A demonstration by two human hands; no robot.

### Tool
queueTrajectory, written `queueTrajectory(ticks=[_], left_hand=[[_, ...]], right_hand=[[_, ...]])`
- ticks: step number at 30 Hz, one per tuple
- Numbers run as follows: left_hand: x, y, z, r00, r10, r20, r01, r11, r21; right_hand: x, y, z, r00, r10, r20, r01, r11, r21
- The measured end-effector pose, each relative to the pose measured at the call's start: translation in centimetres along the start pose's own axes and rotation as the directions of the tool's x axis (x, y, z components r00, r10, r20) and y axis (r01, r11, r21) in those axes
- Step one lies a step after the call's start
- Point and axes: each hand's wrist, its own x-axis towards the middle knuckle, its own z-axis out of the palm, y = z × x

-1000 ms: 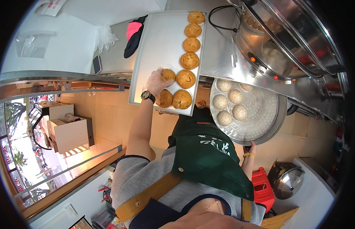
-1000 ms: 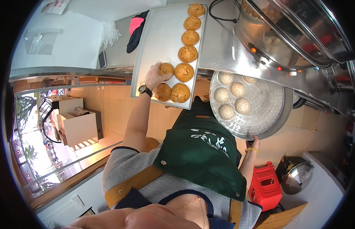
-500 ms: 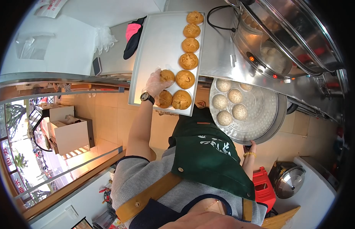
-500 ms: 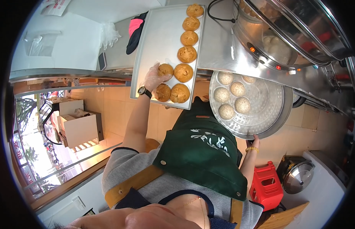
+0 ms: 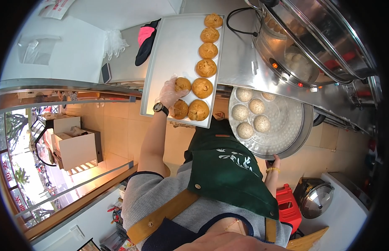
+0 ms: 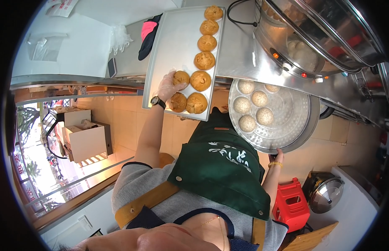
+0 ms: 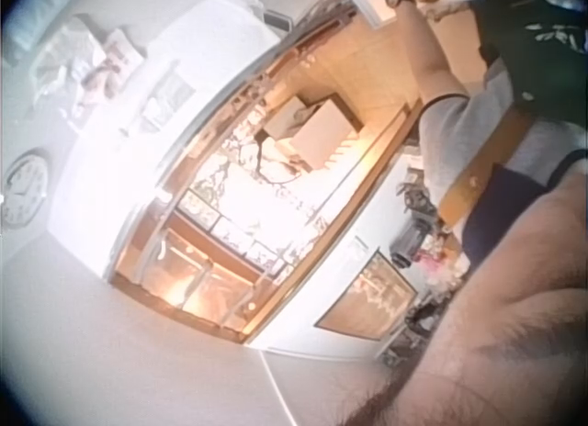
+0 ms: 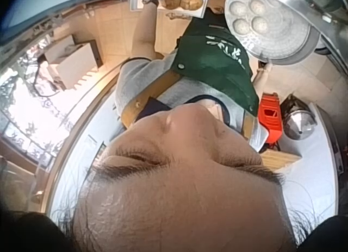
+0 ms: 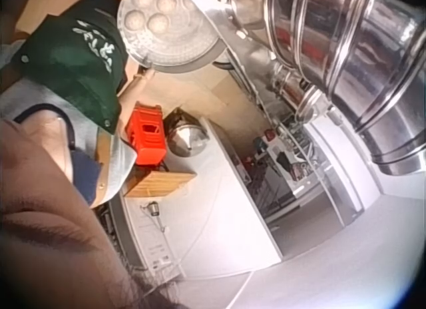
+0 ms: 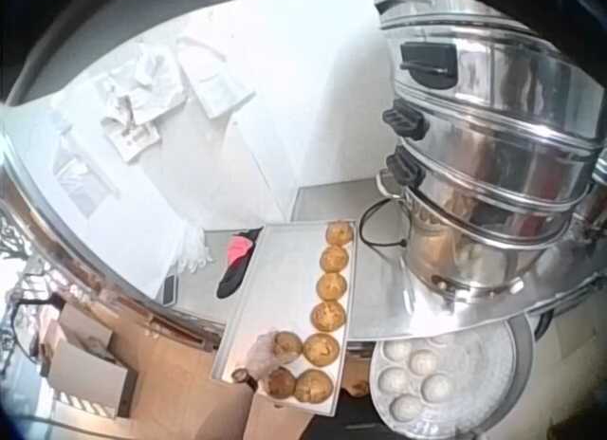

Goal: Moving trays of prepared buns into and out of a large commercial steamer.

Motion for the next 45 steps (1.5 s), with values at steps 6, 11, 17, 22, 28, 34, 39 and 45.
queueTrajectory(ticks=[6,11,17,22,28,34,39,45], left_hand=[[-0.5,0.9,-0.2,1.000,-0.007,0.008,0.007,1.000,0.018],[-0.5,1.2,0.0,1.000,-0.015,-0.004,0.015,0.997,0.072],[0.4,0.9,-0.8,0.997,-0.002,0.081,0.001,1.000,0.002],[0.8,0.4,-0.8,0.998,0.016,0.056,-0.020,0.997,0.072],[0.4,0.5,-1.1,0.992,-0.018,0.126,0.004,0.994,0.106],[0.1,0.3,-0.8,0.999,0.038,0.014,-0.039,0.994,0.104],[0.4,1.6,-1.1,0.996,-0.039,0.077,0.030,0.993,0.114],[3.8,-1.5,-0.6,0.997,0.020,0.081,-0.019,1.000,-0.014]], right_hand=[[-0.1,-0.1,0.1,1.000,-0.003,0.002,0.003,1.000,-0.013],[-0.1,0.0,0.1,1.000,0.000,0.006,0.000,1.000,-0.016],[0.7,0.2,-0.4,1.000,0.008,-0.013,-0.008,1.000,-0.022],[0.3,-0.1,0.0,0.999,0.047,0.000,-0.047,0.999,0.008],[0.4,0.0,0.0,1.000,0.006,0.004,-0.006,1.000,-0.007],[0.7,0.1,-0.3,1.000,0.011,0.012,-0.011,1.000,-0.016],[0.5,0.1,-0.2,1.000,0.022,-0.012,-0.022,1.000,-0.007],[1.0,0.3,-0.5,0.999,0.034,0.008,-0.034,0.998,0.045]])
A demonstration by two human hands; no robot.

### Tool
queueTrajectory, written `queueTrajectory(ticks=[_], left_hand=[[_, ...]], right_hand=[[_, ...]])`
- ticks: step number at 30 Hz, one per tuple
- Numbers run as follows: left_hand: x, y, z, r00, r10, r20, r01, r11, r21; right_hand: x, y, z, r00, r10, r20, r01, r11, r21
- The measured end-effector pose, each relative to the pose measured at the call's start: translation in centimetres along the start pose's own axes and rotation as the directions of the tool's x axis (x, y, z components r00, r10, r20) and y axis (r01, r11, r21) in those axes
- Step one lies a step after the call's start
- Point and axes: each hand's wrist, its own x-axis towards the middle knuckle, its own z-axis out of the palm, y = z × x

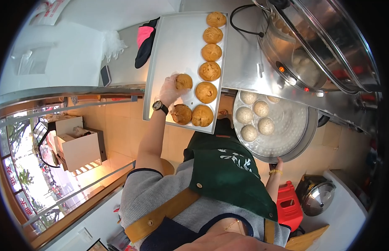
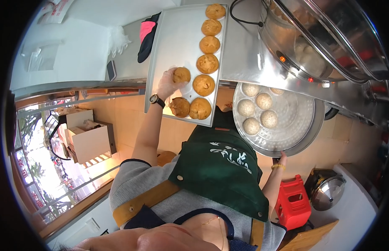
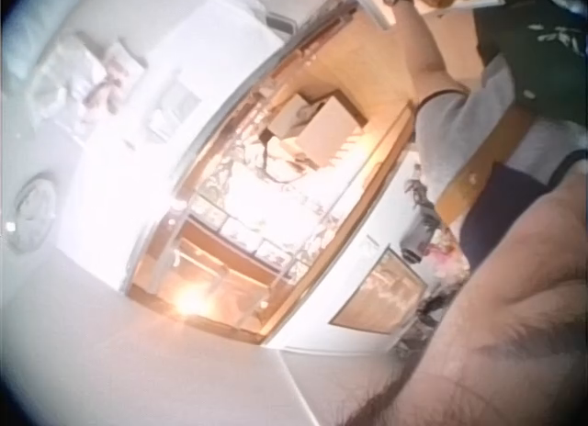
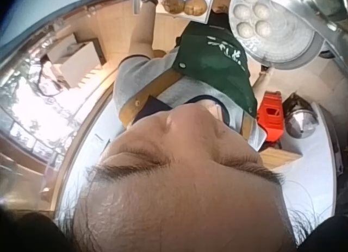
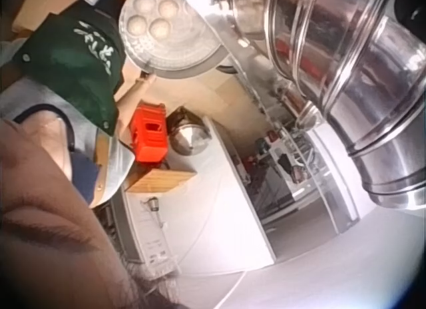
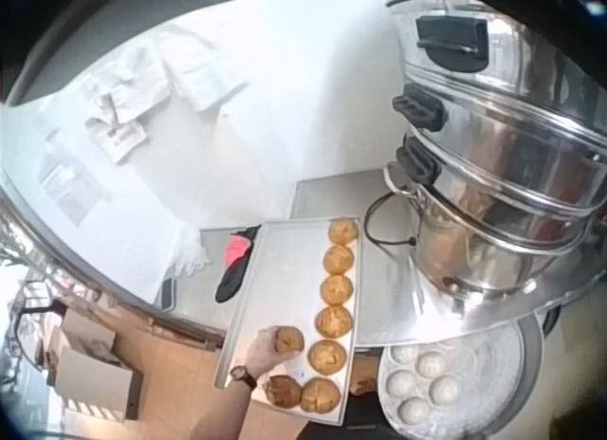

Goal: Moving trays of prepared buns into and out of a large commercial steamer.

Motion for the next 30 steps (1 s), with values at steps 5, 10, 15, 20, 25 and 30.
queueTrajectory(ticks=[5,10,15,20,25,30], left_hand=[[0.7,2.4,-0.6,1.000,0.026,0.010,-0.026,0.995,0.096],[-0.8,3.2,-0.8,0.998,-0.017,0.056,0.011,0.993,0.119],[-3.1,2.5,-0.5,0.995,-0.045,0.093,0.031,0.988,0.153],[-4.0,2.6,0.1,1.000,0.001,0.017,-0.002,0.995,0.097],[-4.4,2.7,0.4,0.999,0.036,-0.011,-0.034,0.990,0.138],[-3.5,2.4,0.2,0.999,-0.021,0.027,0.018,0.996,0.093]], right_hand=[[-0.8,-0.1,0.7,0.999,0.000,-0.049,0.000,1.000,-0.004],[-1.2,-0.3,1.1,0.999,0.004,-0.046,-0.004,1.000,-0.005],[-0.7,-0.2,0.8,0.998,0.023,-0.066,-0.022,1.000,0.011],[-0.1,0.2,0.2,0.998,0.030,-0.056,-0.028,0.999,0.041],[-0.2,0.2,0.1,1.000,0.008,-0.020,-0.008,1.000,0.015],[-0.2,0.0,0.1,1.000,0.008,-0.003,-0.008,1.000,0.009]])
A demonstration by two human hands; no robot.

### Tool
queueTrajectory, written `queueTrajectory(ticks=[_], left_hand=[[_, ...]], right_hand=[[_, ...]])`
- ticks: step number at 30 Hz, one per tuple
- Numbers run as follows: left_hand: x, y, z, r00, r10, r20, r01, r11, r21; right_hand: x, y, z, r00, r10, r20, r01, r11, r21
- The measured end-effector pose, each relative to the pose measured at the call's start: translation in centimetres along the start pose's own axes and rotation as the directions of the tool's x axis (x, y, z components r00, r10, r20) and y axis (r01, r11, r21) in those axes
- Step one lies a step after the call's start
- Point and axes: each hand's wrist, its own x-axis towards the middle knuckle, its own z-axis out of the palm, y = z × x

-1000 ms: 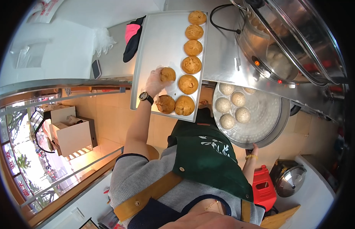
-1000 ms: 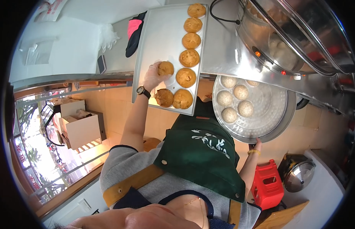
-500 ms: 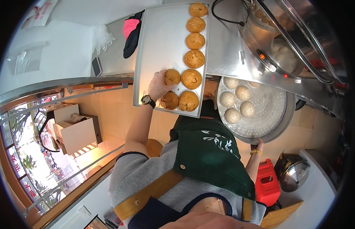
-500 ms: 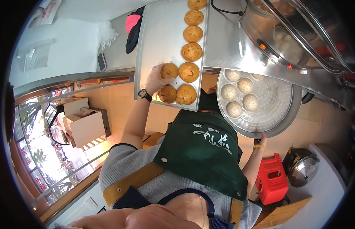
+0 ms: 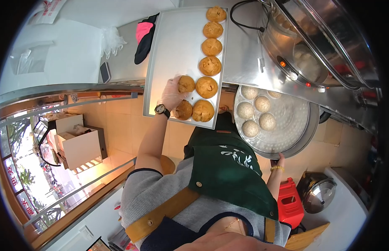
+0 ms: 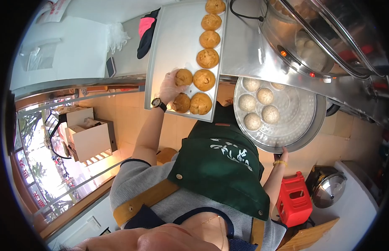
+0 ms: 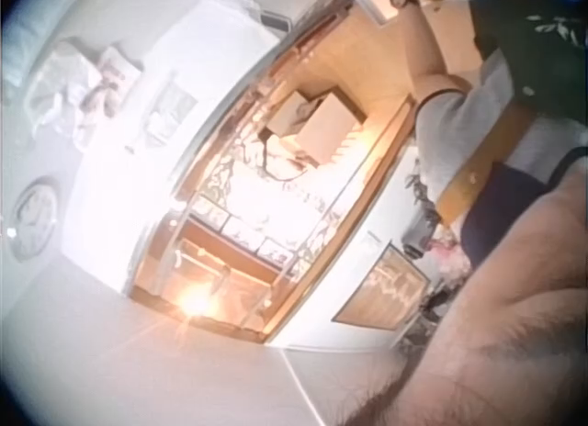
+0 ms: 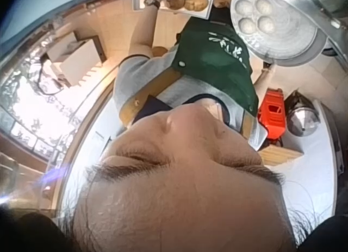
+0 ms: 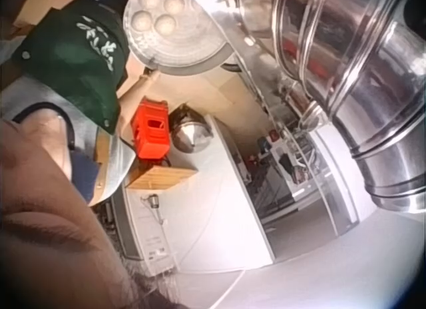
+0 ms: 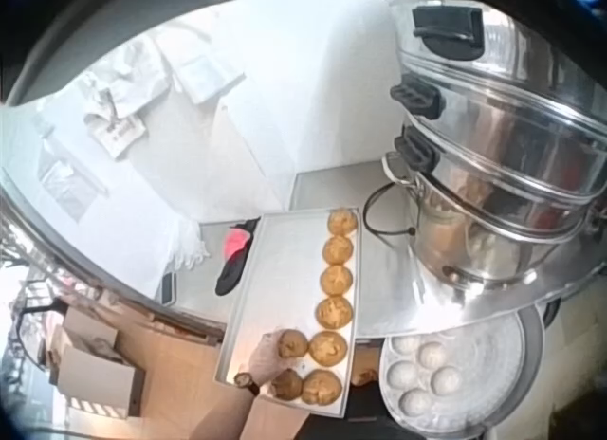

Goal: Moving trays of prepared buns into and out of a large commercial steamer.

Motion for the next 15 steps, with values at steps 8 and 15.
queueTrajectory(ticks=[8,15], left_hand=[[10.6,0.1,-2.1,0.981,0.074,-0.179,-0.145,0.894,-0.424],[25.0,4.4,-4.1,0.937,0.068,-0.343,-0.188,0.925,-0.330]], right_hand=[[-0.7,-0.3,0.6,1.000,0.026,-0.004,-0.026,1.000,0.000],[-0.6,-0.3,0.4,0.999,0.022,-0.028,-0.020,0.999,0.047]])
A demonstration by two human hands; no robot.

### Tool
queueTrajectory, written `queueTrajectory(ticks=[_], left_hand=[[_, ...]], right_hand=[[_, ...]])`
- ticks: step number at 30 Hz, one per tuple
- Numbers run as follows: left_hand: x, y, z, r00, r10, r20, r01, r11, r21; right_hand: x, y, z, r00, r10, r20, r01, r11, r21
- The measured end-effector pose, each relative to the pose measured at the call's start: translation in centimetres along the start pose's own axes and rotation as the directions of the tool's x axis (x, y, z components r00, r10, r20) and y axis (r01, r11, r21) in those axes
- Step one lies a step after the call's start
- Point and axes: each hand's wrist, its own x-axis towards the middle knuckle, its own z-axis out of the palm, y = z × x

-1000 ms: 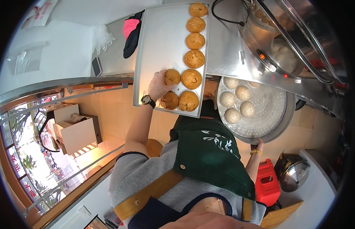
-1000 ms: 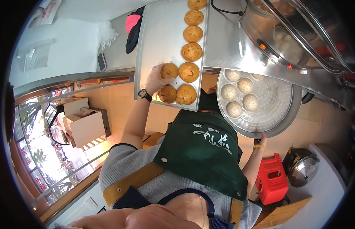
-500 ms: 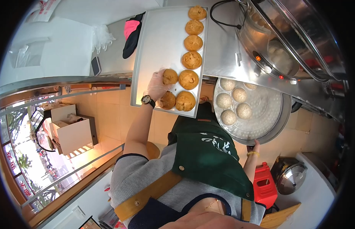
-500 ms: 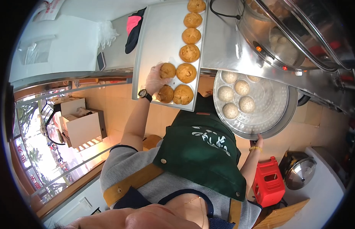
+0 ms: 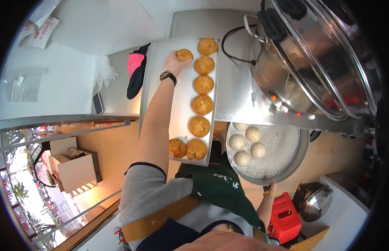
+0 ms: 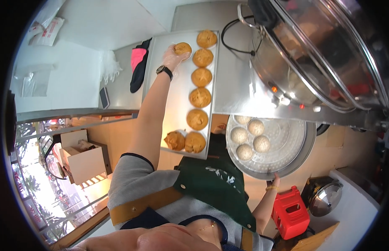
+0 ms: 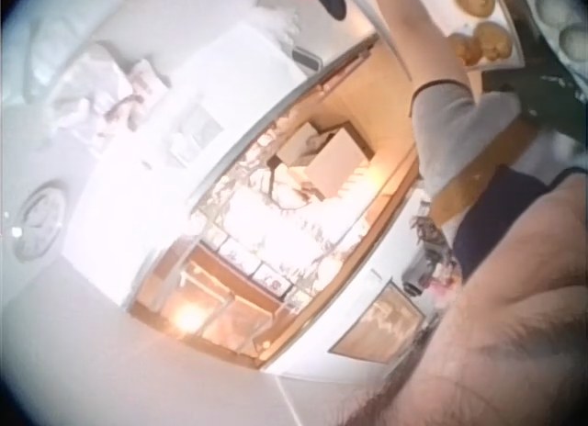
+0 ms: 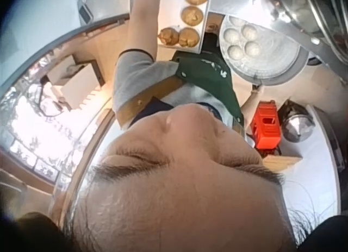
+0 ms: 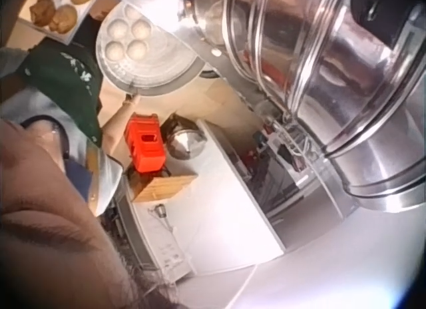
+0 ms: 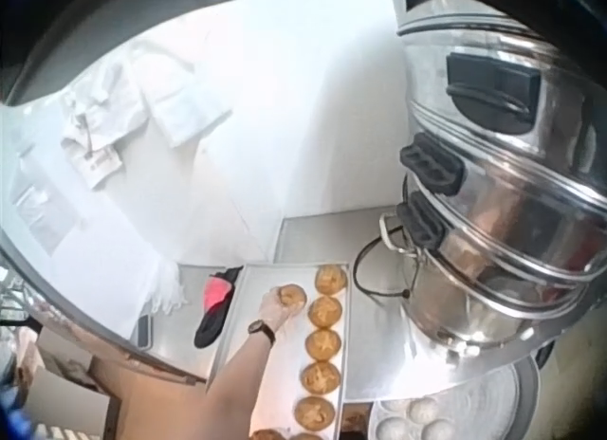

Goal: Moving trays of prepared buns into and out of a large commercial steamer.

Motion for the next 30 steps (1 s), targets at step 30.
queueTrajectory(ticks=[30], left_hand=[[-30.1,0.7,-8.3,0.828,-0.184,0.530,-0.070,0.904,0.422]], right_hand=[[-1.2,-0.9,0.8,0.998,0.060,-0.029,-0.060,0.998,0.005]])
